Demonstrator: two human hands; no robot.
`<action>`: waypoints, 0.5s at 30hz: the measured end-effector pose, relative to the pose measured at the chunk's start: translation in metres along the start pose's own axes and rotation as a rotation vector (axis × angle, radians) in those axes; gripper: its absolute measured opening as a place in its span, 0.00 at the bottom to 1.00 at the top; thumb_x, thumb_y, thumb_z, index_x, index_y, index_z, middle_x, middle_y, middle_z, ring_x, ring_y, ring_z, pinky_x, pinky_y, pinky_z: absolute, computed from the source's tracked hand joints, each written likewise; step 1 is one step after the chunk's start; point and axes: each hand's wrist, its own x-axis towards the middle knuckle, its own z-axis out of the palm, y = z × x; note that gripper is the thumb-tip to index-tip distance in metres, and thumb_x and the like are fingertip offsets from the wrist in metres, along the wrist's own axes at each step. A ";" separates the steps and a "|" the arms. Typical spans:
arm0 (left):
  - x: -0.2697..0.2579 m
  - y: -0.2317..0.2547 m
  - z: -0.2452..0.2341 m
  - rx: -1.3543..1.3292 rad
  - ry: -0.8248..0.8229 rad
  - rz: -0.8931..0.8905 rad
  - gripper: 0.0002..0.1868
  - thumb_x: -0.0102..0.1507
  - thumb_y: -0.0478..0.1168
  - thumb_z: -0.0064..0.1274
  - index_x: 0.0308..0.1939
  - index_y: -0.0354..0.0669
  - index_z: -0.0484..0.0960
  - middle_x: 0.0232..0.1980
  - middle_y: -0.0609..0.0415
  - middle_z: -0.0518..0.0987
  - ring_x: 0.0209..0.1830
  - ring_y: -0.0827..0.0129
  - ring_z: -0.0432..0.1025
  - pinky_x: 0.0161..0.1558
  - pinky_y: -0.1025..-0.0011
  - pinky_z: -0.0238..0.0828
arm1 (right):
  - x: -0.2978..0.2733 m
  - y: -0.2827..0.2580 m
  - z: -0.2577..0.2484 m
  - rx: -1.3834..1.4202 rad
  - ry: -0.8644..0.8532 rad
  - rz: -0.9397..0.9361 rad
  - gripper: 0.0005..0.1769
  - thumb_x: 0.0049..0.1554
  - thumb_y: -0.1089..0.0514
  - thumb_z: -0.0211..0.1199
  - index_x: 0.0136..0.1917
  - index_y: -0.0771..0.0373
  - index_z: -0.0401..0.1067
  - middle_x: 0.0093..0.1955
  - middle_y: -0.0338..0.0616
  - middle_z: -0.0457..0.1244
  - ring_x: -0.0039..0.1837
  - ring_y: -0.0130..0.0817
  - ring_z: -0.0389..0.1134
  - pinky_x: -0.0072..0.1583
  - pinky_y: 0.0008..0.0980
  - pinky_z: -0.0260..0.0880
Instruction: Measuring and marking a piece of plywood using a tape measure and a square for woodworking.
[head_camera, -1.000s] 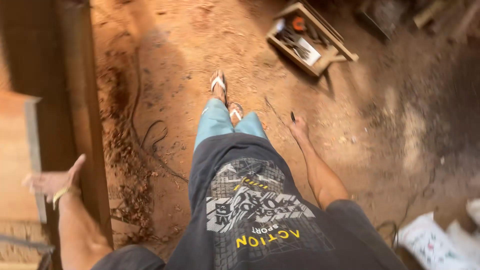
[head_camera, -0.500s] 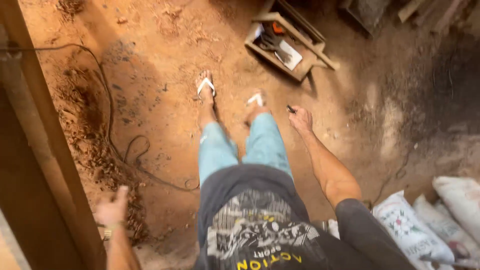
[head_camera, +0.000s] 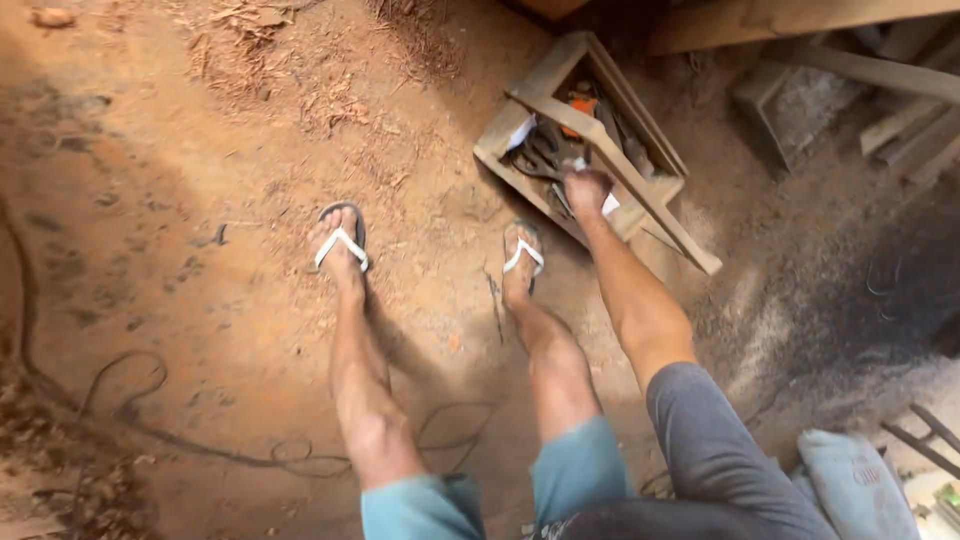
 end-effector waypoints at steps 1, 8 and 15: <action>0.036 0.005 0.028 -0.042 0.021 0.025 0.27 0.66 0.63 0.54 0.52 0.43 0.82 0.49 0.43 0.81 0.53 0.47 0.73 0.57 0.48 0.65 | 0.029 0.007 0.019 -0.119 0.156 -0.209 0.26 0.55 0.39 0.69 0.51 0.65 0.77 0.49 0.61 0.71 0.54 0.61 0.71 0.58 0.53 0.70; 0.321 -0.007 0.206 -0.333 0.161 0.207 0.21 0.72 0.57 0.54 0.49 0.41 0.81 0.49 0.44 0.80 0.55 0.48 0.71 0.63 0.50 0.62 | 0.158 0.084 0.124 1.276 -0.192 0.118 0.29 0.66 0.37 0.64 0.52 0.67 0.66 0.41 0.58 0.58 0.43 0.52 0.60 0.46 0.52 0.56; 0.317 -0.153 0.289 -0.124 0.369 0.426 0.11 0.75 0.48 0.53 0.51 0.46 0.83 0.54 0.57 0.84 0.58 0.65 0.75 0.65 0.56 0.64 | -0.038 -0.022 -0.036 0.484 0.082 -0.246 0.41 0.46 0.33 0.76 0.59 0.64 0.71 0.52 0.53 0.68 0.54 0.46 0.72 0.59 0.45 0.73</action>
